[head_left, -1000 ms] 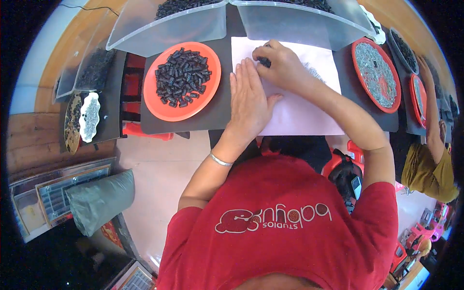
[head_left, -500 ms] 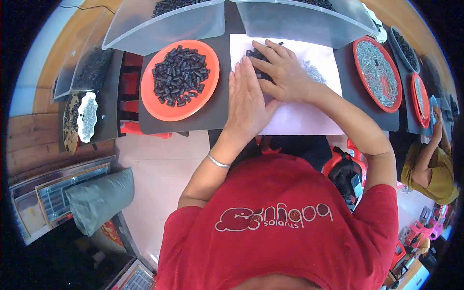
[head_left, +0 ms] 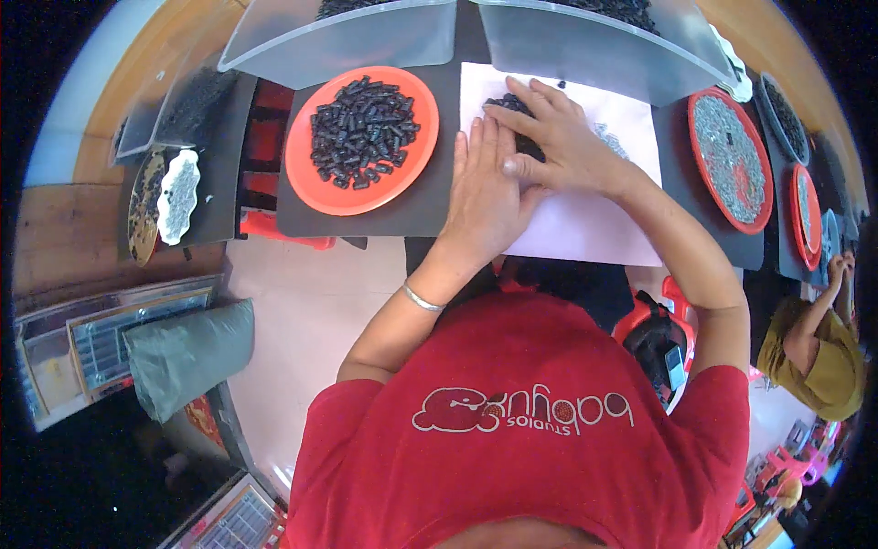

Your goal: The person assembles small black craft components by hand, inserting silver beads into them.

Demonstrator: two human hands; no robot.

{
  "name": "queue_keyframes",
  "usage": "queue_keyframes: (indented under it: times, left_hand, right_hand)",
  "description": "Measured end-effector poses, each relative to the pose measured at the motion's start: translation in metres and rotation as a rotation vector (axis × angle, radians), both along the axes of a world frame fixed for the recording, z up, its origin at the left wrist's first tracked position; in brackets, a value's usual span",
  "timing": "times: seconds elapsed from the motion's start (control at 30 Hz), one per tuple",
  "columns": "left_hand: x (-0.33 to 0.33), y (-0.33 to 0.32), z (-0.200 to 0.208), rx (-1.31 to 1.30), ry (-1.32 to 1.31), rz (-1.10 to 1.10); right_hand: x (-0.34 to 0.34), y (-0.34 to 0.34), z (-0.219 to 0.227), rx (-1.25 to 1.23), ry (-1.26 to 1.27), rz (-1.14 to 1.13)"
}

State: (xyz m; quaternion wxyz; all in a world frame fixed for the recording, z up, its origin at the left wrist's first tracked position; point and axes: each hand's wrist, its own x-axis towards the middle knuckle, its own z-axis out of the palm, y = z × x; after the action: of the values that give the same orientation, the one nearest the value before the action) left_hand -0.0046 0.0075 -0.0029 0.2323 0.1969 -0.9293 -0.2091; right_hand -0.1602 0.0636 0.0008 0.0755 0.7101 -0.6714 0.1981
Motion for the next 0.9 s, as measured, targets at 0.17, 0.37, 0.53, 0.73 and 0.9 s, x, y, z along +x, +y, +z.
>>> queue_keyframes:
  times: [0.17, 0.37, 0.53, 0.73, 0.9]
  left_hand:
    - [0.005, -0.001, 0.002, 0.092, 0.15, -0.028]
    - [0.008, -0.004, -0.008, 0.019, 0.433, 0.004]
    - [0.035, 0.0, 0.011, -0.01, 0.554, -0.015]
    - [0.106, -0.032, 0.009, 0.302, 0.663, 0.451]
    - [0.148, -0.095, 0.018, 0.012, 0.305, 0.746]
  right_hand:
    - [0.001, -0.009, 0.015, -0.182, -0.209, -0.056]
    - [0.003, -0.013, 0.013, -0.252, -0.269, -0.026]
    - [0.007, -0.016, 0.015, -0.412, -0.075, 0.023]
    - [0.006, -0.012, 0.028, -0.486, 0.062, 0.047]
    - [0.007, -0.01, 0.027, -0.482, -0.002, 0.106]
